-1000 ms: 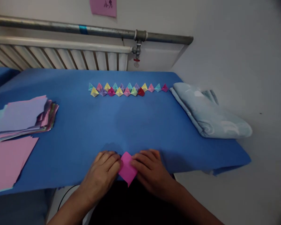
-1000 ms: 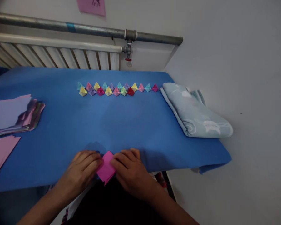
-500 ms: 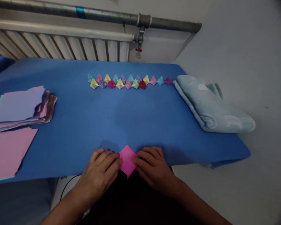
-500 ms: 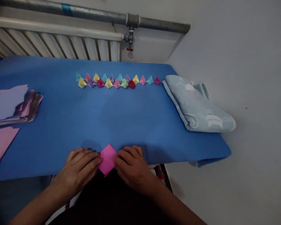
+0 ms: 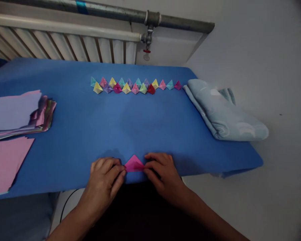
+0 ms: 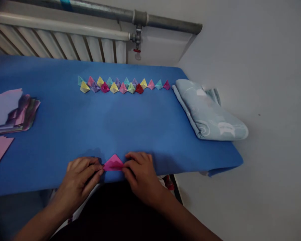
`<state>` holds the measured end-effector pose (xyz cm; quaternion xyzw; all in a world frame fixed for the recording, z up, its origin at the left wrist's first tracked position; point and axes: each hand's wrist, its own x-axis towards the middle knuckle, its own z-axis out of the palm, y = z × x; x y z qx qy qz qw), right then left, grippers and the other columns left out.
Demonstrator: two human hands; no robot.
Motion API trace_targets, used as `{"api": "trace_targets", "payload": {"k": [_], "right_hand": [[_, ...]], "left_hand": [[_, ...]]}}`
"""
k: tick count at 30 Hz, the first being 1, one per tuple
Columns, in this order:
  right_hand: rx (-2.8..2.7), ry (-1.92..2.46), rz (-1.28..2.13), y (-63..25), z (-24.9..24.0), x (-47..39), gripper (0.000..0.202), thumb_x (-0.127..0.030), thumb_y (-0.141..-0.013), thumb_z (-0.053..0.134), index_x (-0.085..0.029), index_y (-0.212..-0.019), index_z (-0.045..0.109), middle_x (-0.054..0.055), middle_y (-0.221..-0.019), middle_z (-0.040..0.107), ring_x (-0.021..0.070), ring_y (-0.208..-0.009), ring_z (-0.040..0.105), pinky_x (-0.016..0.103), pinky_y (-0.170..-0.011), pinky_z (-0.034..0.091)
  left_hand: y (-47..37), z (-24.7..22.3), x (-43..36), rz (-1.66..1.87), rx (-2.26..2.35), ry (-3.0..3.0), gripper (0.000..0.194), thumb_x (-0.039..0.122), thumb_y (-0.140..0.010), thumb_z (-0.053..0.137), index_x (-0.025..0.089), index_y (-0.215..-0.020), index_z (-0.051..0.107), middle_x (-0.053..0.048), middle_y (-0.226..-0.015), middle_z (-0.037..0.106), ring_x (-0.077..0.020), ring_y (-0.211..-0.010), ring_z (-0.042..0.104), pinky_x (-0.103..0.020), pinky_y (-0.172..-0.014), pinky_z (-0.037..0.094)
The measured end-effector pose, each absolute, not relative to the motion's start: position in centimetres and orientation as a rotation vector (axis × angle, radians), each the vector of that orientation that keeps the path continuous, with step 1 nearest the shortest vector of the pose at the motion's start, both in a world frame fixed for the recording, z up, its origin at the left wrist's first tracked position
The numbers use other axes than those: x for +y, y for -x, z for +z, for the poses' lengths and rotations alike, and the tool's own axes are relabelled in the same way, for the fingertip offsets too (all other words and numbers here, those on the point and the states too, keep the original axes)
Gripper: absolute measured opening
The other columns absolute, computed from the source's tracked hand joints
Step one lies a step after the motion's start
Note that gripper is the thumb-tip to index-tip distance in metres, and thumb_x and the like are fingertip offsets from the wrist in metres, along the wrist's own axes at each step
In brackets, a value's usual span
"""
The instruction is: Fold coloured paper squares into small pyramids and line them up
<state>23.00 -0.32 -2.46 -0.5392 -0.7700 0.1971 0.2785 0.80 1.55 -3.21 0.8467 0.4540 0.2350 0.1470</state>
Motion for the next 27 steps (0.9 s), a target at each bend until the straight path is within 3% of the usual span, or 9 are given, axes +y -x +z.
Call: {"api": "trace_targets", "payload": {"k": [9, 27], "right_hand": [[-1.919, 1.594, 0.512, -22.3, -2.4, -0.5, 0.010, -0.020, -0.082, 0.059, -0.022, -0.073, 0.062, 0.005, -0.106, 0.064, 0.0231, -0.102, 0.056, 0.042, -0.088, 0.037], [-1.948, 1.652, 0.436, -21.7, -2.6, -0.7, 0.011, -0.019, -0.084, 0.057, -0.020, -0.073, 0.057, 0.007, -0.112, 0.062, 0.0229, -0.107, 0.054, 0.040, -0.089, 0.035]], "left_hand": [[-1.3, -2.8, 1.7, 0.613, 1.397, -2.383, 0.017, 0.028, -0.090, 0.049, 0.020, -0.084, 0.063, -0.004, -0.092, 0.063, -0.0219, -0.090, 0.054, -0.038, -0.079, 0.036], [-1.8, -2.5, 2.0, 0.511, 1.466, -2.437, 0.024, 0.031, -0.091, 0.044, 0.019, -0.075, 0.058, -0.005, -0.088, 0.061, -0.0225, -0.083, 0.050, -0.038, -0.074, 0.034]]}}
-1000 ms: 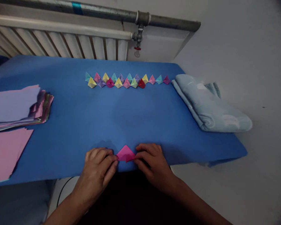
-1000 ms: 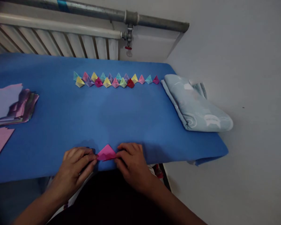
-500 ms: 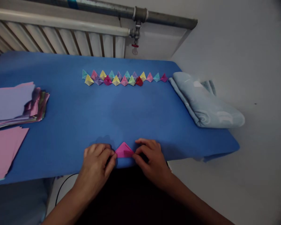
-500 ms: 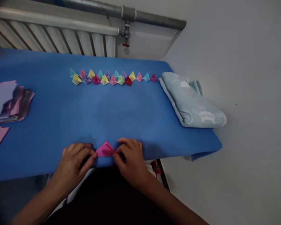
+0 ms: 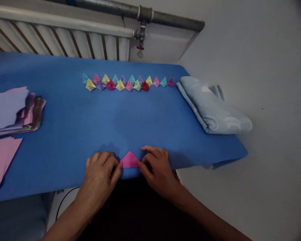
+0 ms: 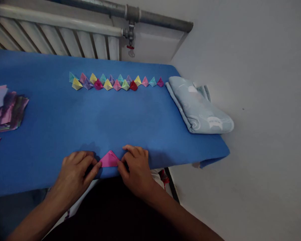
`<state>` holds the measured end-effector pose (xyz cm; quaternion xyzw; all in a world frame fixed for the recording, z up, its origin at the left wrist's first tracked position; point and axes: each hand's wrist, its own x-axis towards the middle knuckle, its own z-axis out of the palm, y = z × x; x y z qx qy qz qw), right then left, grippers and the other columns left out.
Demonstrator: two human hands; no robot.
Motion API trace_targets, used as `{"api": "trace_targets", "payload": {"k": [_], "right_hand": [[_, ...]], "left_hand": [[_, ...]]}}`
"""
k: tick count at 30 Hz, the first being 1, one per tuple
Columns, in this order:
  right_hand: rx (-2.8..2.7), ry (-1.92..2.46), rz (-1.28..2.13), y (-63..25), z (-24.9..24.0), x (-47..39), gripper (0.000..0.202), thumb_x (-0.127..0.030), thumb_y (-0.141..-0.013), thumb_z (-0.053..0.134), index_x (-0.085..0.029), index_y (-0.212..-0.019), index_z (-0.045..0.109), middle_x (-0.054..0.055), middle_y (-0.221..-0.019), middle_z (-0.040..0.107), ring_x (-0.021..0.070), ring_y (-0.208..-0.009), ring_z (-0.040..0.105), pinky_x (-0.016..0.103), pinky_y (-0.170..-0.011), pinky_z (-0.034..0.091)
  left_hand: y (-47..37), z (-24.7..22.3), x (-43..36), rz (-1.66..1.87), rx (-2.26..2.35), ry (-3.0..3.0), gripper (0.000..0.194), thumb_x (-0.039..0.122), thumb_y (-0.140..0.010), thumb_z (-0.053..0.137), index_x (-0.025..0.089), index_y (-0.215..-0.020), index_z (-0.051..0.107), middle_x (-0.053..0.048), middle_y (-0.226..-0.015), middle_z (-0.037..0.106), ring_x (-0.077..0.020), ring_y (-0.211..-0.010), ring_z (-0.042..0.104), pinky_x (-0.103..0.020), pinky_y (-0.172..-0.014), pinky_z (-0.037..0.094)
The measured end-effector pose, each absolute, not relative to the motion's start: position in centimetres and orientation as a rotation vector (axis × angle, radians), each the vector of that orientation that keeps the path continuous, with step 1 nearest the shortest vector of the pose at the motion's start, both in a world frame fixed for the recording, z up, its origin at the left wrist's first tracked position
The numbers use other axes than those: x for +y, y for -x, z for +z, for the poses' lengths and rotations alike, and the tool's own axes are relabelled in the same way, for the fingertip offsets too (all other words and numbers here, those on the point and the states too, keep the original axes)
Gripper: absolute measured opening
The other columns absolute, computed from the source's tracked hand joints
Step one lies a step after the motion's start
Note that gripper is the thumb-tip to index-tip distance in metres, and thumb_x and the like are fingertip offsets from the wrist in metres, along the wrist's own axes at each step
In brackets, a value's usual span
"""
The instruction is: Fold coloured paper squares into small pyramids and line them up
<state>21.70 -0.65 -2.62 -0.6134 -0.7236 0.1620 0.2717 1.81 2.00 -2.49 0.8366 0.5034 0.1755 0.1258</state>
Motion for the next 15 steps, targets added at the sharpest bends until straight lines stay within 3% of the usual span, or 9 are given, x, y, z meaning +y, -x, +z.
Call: {"api": "trace_targets", "payload": {"k": [15], "right_hand": [[-1.952, 1.664, 0.407, -21.40, -2.59, -0.59, 0.013, -0.017, -0.084, 0.056, -0.020, -0.072, 0.053, 0.006, -0.117, 0.060, 0.0224, -0.107, 0.052, 0.039, -0.087, 0.034]], "left_hand": [[-1.92, -2.21, 2.53, 0.361, 1.487, -2.493, 0.031, 0.033, -0.092, 0.039, 0.019, -0.074, 0.060, -0.007, -0.087, 0.062, -0.0241, -0.079, 0.051, -0.037, -0.070, 0.033]]}}
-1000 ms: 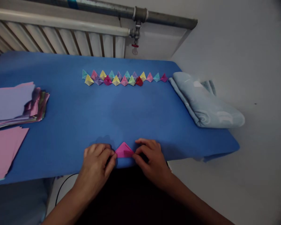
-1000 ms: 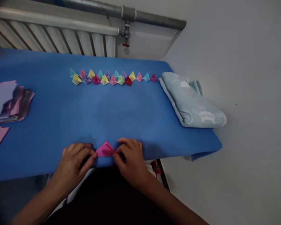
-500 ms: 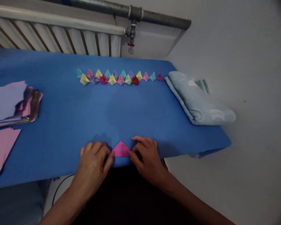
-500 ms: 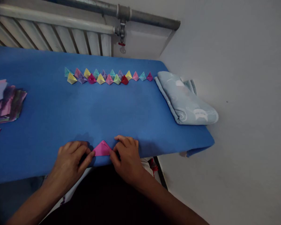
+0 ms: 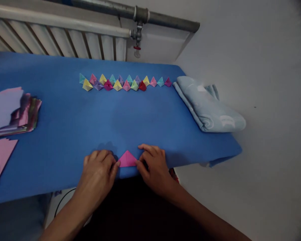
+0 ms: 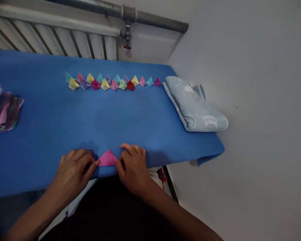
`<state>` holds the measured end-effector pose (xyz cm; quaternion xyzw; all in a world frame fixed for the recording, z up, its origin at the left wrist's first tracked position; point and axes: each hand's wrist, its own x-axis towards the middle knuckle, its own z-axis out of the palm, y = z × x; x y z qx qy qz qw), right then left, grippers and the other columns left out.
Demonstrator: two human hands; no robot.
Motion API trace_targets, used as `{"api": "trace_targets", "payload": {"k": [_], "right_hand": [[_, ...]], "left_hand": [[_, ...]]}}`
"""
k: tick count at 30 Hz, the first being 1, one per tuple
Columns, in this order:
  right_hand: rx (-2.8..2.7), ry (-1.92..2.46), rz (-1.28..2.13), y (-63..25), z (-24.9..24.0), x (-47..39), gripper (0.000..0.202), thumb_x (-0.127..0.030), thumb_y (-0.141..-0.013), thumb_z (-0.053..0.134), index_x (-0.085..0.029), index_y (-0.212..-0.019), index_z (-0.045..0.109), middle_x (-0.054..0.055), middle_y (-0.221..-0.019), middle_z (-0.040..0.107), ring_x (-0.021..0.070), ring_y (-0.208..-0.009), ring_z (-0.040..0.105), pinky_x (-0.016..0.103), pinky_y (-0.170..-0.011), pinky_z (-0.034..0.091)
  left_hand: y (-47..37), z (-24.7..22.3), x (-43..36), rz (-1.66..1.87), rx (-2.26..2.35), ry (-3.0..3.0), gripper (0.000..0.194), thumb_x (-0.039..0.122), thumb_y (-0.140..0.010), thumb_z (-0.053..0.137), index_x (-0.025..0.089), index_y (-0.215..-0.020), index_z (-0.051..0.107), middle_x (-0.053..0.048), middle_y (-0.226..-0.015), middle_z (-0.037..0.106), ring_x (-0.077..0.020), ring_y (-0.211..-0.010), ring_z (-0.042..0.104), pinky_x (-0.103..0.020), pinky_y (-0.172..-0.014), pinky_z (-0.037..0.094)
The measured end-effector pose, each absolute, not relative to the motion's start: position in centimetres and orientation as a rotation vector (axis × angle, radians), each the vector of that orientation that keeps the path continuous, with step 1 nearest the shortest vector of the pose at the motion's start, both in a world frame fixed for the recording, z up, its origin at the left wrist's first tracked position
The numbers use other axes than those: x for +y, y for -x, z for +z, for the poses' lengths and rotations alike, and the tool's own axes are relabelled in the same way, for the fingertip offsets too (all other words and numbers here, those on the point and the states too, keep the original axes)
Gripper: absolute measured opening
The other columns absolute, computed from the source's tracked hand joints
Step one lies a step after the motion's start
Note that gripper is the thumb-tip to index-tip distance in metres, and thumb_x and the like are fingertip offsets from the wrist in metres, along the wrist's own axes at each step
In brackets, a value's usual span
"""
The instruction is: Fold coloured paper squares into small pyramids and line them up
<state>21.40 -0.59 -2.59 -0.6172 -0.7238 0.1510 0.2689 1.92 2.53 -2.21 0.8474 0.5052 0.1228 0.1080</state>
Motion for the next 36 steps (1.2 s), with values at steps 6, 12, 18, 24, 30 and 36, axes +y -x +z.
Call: {"api": "trace_targets", "payload": {"k": [6, 12, 18, 24, 30, 36], "right_hand": [[-1.964, 1.684, 0.373, -21.2, -2.6, -0.6, 0.012, -0.017, -0.083, 0.055, -0.020, -0.072, 0.053, 0.006, -0.117, 0.061, 0.0222, -0.106, 0.052, 0.039, -0.087, 0.034], [-1.994, 1.703, 0.377, -21.2, -2.6, -0.6, 0.011, -0.017, -0.083, 0.055, -0.020, -0.073, 0.053, 0.006, -0.118, 0.060, 0.0227, -0.106, 0.052, 0.040, -0.087, 0.034], [-1.995, 1.726, 0.379, -20.9, -2.4, -0.5, 0.013, -0.015, -0.082, 0.057, -0.019, -0.071, 0.052, 0.007, -0.116, 0.061, 0.0233, -0.106, 0.052, 0.040, -0.086, 0.034], [-1.968, 1.745, 0.405, -20.8, -2.4, -0.4, 0.015, -0.013, -0.081, 0.057, -0.019, -0.068, 0.051, 0.007, -0.116, 0.062, 0.0234, -0.105, 0.053, 0.041, -0.086, 0.034], [-1.947, 1.508, 0.330, -21.8, -2.2, -1.8, 0.010, -0.019, -0.089, 0.049, -0.020, -0.089, 0.059, 0.007, -0.109, 0.064, 0.0205, -0.104, 0.054, 0.039, -0.089, 0.037], [-2.327, 1.285, 0.119, -21.8, -3.1, -3.7, 0.027, -0.022, -0.091, 0.047, -0.021, -0.117, 0.055, 0.005, -0.115, 0.065, 0.0228, -0.109, 0.052, 0.041, -0.089, 0.039]], "left_hand": [[-2.3, -1.9, 2.7, 0.306, 1.538, -2.536, 0.028, 0.032, -0.090, 0.042, 0.019, -0.073, 0.060, -0.006, -0.083, 0.061, -0.0246, -0.078, 0.050, -0.037, -0.068, 0.034], [-2.2, -2.6, 2.3, 0.432, 1.550, -2.591, 0.026, 0.033, -0.091, 0.044, 0.018, -0.076, 0.060, -0.008, -0.084, 0.061, -0.0249, -0.078, 0.051, -0.038, -0.067, 0.036], [-1.8, -3.2, 2.0, 0.620, 0.945, -2.827, 0.035, 0.007, -0.091, 0.037, 0.021, -0.115, 0.058, -0.008, -0.103, 0.062, -0.0211, -0.091, 0.053, -0.037, -0.079, 0.038], [-1.4, -3.2, 2.5, 0.660, 0.810, -2.905, 0.035, 0.004, -0.092, 0.034, 0.018, -0.114, 0.058, -0.008, -0.104, 0.065, -0.0187, -0.089, 0.056, -0.037, -0.085, 0.035], [-1.6, -3.4, 2.3, 0.717, 0.822, -2.921, 0.034, 0.007, -0.093, 0.034, 0.019, -0.112, 0.059, -0.007, -0.103, 0.066, -0.0185, -0.089, 0.057, -0.038, -0.084, 0.035], [-1.5, -4.1, 2.4, 0.795, 0.833, -2.912, 0.030, 0.010, -0.093, 0.040, 0.020, -0.111, 0.061, -0.006, -0.101, 0.068, -0.0171, -0.086, 0.058, -0.038, -0.085, 0.035]]}}
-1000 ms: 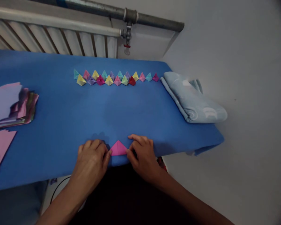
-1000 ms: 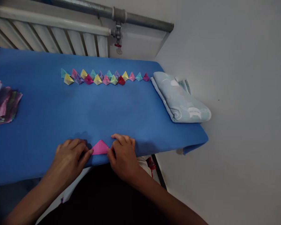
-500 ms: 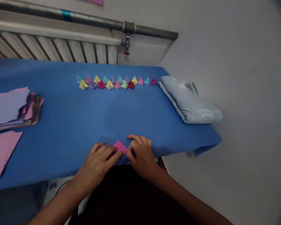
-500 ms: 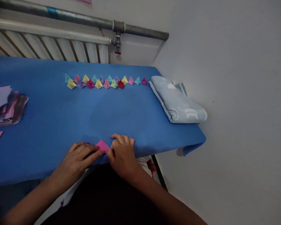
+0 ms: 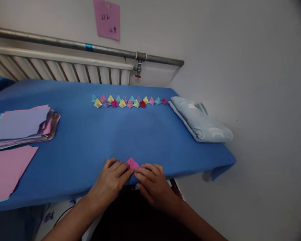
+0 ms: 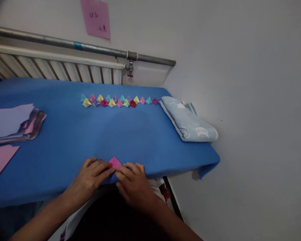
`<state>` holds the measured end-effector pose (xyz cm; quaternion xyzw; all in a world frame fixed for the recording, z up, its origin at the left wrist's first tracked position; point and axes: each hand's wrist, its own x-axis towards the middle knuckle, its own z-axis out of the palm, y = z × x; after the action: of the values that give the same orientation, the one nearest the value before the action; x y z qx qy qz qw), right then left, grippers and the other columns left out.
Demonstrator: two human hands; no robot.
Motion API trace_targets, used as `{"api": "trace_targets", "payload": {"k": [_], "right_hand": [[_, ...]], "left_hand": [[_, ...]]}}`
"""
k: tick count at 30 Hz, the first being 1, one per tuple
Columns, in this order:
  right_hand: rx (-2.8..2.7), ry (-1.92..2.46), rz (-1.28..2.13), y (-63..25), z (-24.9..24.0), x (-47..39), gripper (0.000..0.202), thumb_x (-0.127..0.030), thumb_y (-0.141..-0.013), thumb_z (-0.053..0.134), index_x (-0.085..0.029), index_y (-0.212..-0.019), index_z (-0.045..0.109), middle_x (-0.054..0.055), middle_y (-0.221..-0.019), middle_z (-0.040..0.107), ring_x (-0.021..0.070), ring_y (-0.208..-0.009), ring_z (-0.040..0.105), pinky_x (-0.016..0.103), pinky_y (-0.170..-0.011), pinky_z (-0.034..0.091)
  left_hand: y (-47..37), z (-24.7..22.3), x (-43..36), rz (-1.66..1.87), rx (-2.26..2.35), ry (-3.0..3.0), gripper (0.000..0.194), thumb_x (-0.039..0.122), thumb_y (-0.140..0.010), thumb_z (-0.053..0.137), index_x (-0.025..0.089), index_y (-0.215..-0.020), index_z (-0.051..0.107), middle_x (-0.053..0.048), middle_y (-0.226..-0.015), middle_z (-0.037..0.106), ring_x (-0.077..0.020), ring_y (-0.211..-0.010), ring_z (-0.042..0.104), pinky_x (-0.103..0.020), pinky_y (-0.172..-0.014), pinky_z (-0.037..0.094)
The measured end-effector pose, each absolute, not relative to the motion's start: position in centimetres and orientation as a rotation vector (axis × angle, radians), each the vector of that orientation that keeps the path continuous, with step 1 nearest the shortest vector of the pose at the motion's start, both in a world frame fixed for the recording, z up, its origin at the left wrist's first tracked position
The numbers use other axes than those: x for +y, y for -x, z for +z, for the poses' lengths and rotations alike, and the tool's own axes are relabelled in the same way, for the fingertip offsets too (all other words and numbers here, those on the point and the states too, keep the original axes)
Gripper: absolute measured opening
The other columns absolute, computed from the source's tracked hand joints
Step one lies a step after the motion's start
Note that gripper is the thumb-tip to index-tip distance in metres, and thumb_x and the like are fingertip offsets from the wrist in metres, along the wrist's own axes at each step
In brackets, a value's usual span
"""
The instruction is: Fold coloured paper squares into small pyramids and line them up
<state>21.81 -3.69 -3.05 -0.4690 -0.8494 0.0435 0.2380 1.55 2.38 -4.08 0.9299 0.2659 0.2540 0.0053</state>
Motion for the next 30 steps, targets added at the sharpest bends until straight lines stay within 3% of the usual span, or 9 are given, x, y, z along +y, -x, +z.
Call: {"api": "trace_targets", "payload": {"k": [6, 19, 30], "right_hand": [[-2.390, 1.348, -0.010, -21.9, -4.7, -4.4, 0.038, -0.025, -0.091, 0.046, -0.021, -0.130, 0.048, 0.007, -0.124, 0.061, 0.0251, -0.119, 0.046, 0.044, -0.093, 0.038], [-2.400, 1.479, -0.002, -21.3, -4.5, -5.0, 0.042, -0.028, -0.089, 0.052, -0.024, -0.131, 0.048, 0.006, -0.128, 0.059, 0.0256, -0.120, 0.046, 0.045, -0.095, 0.037], [-2.318, 1.612, -0.018, -21.9, -4.8, -5.9, 0.042, -0.025, -0.088, 0.052, -0.026, -0.130, 0.049, 0.002, -0.132, 0.057, 0.0307, -0.123, 0.043, 0.050, -0.095, 0.031]], "left_hand": [[-1.4, -4.8, 2.3, 0.846, 0.838, -2.942, 0.030, 0.012, -0.093, 0.040, 0.020, -0.114, 0.060, -0.008, -0.111, 0.066, -0.0180, -0.090, 0.058, -0.038, -0.087, 0.034], [-1.4, -5.2, 2.3, 0.721, 0.869, -2.979, 0.035, 0.010, -0.086, 0.051, 0.021, -0.119, 0.058, -0.005, -0.119, 0.066, -0.0193, -0.096, 0.057, -0.038, -0.087, 0.034], [-1.8, -5.0, 1.6, 0.627, 0.969, -2.978, 0.049, -0.003, -0.077, 0.049, 0.017, -0.121, 0.056, -0.007, -0.124, 0.063, -0.0224, -0.096, 0.056, -0.037, -0.080, 0.036]]}}
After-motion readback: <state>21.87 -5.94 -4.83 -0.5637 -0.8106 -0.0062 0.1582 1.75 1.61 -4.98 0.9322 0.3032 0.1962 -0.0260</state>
